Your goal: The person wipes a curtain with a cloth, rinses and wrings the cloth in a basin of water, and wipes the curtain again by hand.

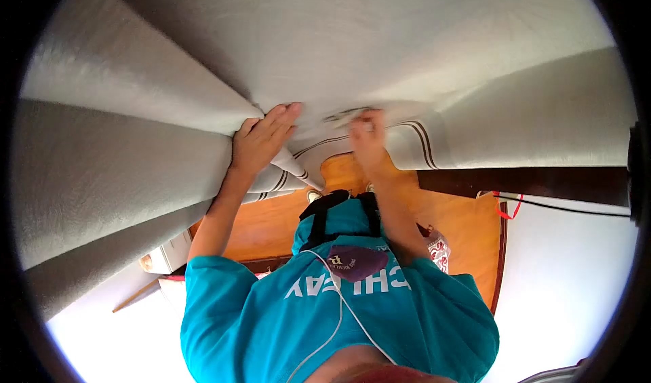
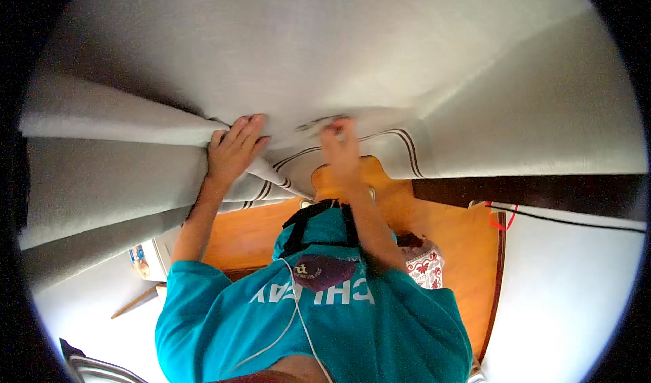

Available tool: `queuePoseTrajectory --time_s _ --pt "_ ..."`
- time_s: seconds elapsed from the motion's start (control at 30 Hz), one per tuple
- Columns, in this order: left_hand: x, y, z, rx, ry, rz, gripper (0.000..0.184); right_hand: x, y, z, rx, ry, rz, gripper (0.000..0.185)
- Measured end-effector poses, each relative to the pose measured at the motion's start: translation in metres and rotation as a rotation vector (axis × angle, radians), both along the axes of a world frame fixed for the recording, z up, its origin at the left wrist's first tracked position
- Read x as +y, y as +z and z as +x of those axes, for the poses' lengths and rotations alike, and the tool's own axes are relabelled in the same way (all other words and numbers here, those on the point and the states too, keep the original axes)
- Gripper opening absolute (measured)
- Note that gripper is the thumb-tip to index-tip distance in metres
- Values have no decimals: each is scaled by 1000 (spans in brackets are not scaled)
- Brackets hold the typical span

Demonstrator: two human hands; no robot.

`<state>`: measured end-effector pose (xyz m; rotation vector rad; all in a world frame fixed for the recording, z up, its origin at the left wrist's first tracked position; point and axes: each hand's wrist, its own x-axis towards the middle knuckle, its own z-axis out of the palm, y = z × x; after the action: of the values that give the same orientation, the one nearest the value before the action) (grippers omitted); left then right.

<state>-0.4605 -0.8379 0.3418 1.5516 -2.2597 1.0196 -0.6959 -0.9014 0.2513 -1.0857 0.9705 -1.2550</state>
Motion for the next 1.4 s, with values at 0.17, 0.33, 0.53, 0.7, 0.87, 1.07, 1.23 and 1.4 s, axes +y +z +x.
queuePoseTrajectory --time_s 0.17,0.33,0.53,0.7,0.87,1.07,1.23,1.4 --pt "3 8 1 -36 8 15 52 -41 -15 -64 567 -592 -421 23" --pt "-2 7 2 -102 -20 -24 51 -5 8 -27 602 -395 -623 31" --pt "-1 6 -3 46 -10 -18 50 -4 37 8 508 -21 -786 31" --pt "1 18 -3 -81 -22 -14 50 -49 9 -58 535 -578 -540 27" --pt "-2 15 -4 -51 -27 -20 50 -28 20 -45 478 -555 -428 32" --pt "0 13 -2 -9 -29 12 49 5 58 25 436 -153 -819 39" --pt "2 15 -2 -65 -30 -13 50 -33 52 -25 582 -563 -755 40" --pt "-1 12 -1 -58 -24 -38 49 -51 44 -45 384 -794 -574 37"
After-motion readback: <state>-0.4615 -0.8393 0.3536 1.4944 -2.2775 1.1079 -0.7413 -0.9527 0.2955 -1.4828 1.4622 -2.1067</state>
